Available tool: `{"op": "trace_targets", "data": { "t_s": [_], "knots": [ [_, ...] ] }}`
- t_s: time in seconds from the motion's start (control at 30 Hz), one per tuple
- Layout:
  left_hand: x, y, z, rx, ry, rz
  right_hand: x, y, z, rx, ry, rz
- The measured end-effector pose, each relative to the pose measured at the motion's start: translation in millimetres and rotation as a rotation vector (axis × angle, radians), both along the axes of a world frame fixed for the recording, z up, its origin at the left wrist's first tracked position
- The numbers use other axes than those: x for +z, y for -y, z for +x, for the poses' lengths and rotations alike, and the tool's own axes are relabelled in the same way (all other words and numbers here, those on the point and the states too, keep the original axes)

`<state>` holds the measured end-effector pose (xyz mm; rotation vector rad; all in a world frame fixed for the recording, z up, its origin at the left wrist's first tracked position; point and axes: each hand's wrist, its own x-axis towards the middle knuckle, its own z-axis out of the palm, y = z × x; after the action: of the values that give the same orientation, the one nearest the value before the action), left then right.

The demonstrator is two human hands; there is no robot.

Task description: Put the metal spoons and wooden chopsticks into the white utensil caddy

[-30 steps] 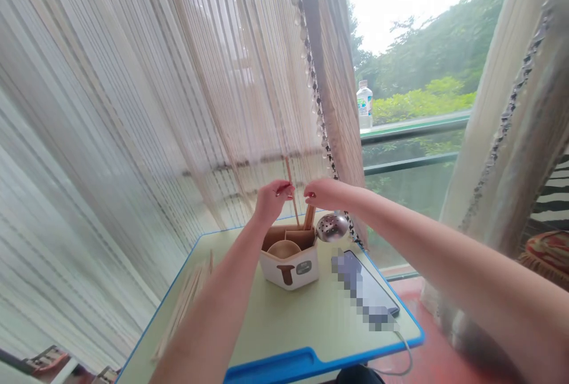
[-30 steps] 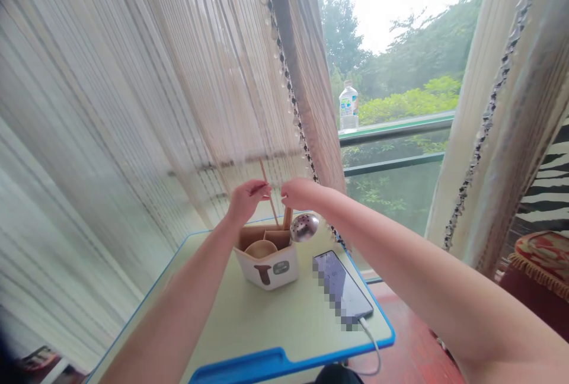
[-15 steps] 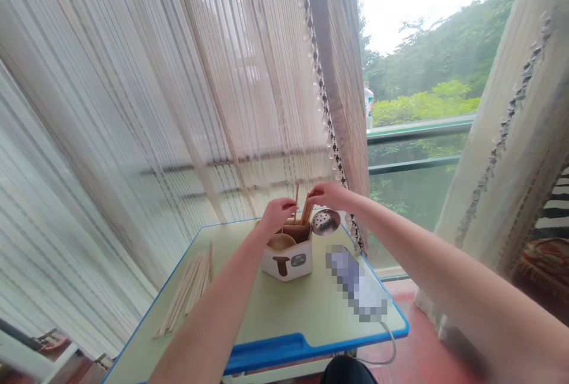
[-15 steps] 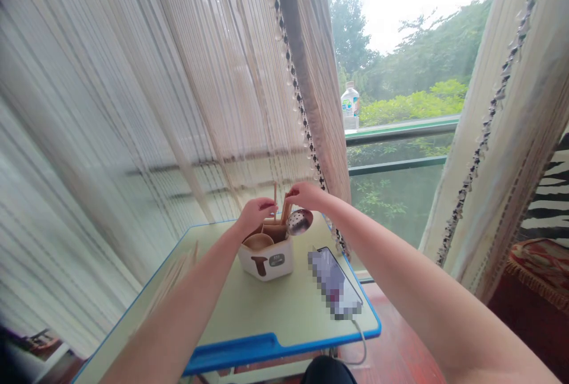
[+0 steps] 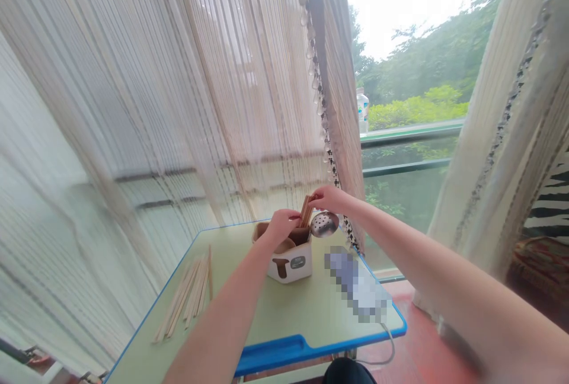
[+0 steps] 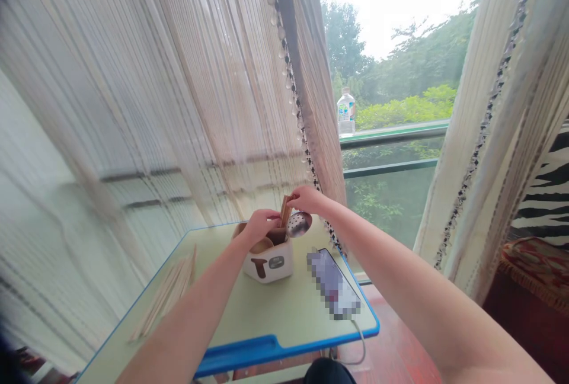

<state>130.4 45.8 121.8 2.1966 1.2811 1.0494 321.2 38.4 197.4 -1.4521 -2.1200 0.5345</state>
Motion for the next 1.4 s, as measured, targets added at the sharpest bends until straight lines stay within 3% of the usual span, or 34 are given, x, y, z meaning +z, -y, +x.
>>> {"op": "trace_targets", "data": {
  "t_s": [0.17,0.33,0.43,0.53,0.6,0.67,0.8,0.93,1.0,1.07,1.13,1.23,1.4],
  "knots": [
    [-7.6,-0.5,2.5,0.116,0.14,-0.019,11.3,11.8,-2.2,-0.06,0.13,0.063],
    [-11.7,9.3,1.9,0.104,0.246,0.031,46.1,46.1,-13.0,-0.218,0.167,0.189],
    [-10.3,22.9,-14.6,0.121,0.313,0.085,64.7,86.9,-32.5,-0.168,0.078,0.319],
    [-12.7,39.0,-54.9,0.15,0.404,0.145,64.7,129.0,-65.5,0.002,-0.021,0.336],
    [-19.3,50.5,-92.8,0.231,0.488,0.186,52.6,148.0,-93.1,0.153,-0.05,0.289],
    [-29.2,63.3,-132.8,0.409,0.566,0.205,31.6,155.2,-123.8,0.27,-0.034,0.219],
    [-49.5,91.7,-194.3,0.814,0.569,0.221,-35.5,142.3,-190.3,0.331,0.023,0.079],
    [-71.4,112.5,-223.5,0.904,0.524,0.233,-122.5,129.8,-244.8,0.298,0.044,-0.012],
    [-87.9,117.5,-232.3,0.935,0.516,0.244,-159.9,130.1,-259.7,0.294,0.0,0.074],
    [-107.0,119.2,-239.9,0.962,0.498,0.246,-185.6,132.6,-266.6,0.318,0.019,0.139],
    [-124.6,119.2,-245.9,0.997,0.487,0.222,-198.3,135.6,-268.5,0.359,0.033,0.181],
    [-139.9,120.0,-250.4,1.023,0.521,0.208,-200.4,139.5,-267.9,0.358,0.08,0.178],
    [-139.0,128.2,-246.1,0.945,0.688,0.22,-196.4,143.2,-266.8,0.303,0.139,0.218]
  ]
}}
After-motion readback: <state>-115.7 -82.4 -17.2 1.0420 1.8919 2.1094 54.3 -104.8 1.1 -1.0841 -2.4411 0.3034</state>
